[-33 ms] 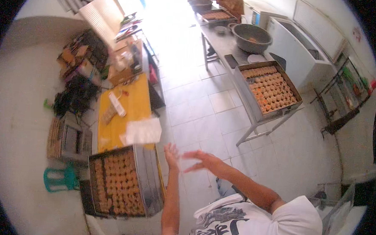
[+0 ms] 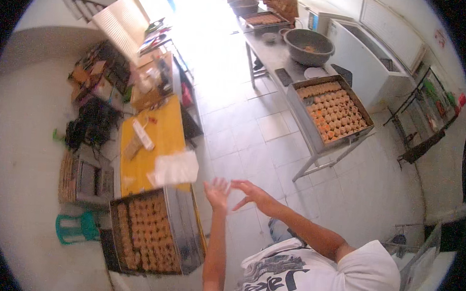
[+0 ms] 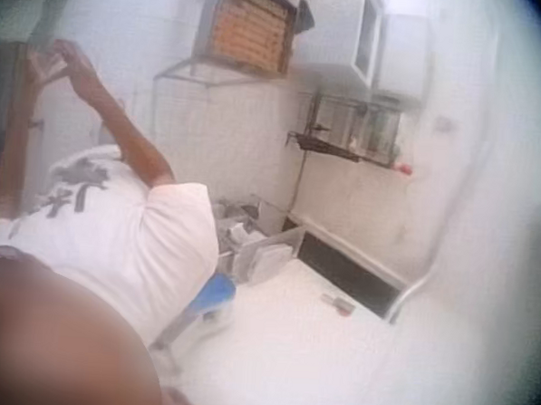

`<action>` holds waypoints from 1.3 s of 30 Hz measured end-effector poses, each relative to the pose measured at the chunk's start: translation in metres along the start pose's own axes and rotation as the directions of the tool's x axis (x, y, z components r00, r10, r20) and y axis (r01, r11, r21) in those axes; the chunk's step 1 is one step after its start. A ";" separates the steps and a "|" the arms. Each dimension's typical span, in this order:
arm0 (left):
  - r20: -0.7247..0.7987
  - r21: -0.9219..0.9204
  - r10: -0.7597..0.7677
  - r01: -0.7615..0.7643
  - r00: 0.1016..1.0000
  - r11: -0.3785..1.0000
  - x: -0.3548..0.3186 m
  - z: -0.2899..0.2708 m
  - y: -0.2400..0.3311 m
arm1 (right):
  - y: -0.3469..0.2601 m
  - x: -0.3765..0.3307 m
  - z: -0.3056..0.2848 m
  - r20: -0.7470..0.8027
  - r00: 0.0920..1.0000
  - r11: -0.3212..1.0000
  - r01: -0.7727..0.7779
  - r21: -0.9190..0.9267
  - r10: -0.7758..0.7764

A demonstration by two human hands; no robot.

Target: The person assembles dumplings by placing meat filling onto dough wrappers, folding them, and arranging them on a tray. They then add toppings to the dumplings from separate bowls.

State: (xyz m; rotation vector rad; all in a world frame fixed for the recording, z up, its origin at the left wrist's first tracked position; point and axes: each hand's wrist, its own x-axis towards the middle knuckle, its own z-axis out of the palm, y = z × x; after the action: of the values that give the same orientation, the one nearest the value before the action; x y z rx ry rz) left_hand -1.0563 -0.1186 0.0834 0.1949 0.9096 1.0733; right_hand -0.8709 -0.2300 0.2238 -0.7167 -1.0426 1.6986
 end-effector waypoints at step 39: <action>0.123 0.793 -0.611 -0.448 0.782 -0.413 0.643 0.360 0.084 | -0.134 0.325 -0.598 -0.930 0.226 0.347 -0.880 -0.323 -0.291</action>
State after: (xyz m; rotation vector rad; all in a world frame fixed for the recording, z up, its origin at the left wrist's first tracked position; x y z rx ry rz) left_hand -0.7460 0.5512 0.0076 1.9656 0.9036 -0.5750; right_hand -0.4274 0.2815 0.0714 -2.5926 -0.7247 0.4080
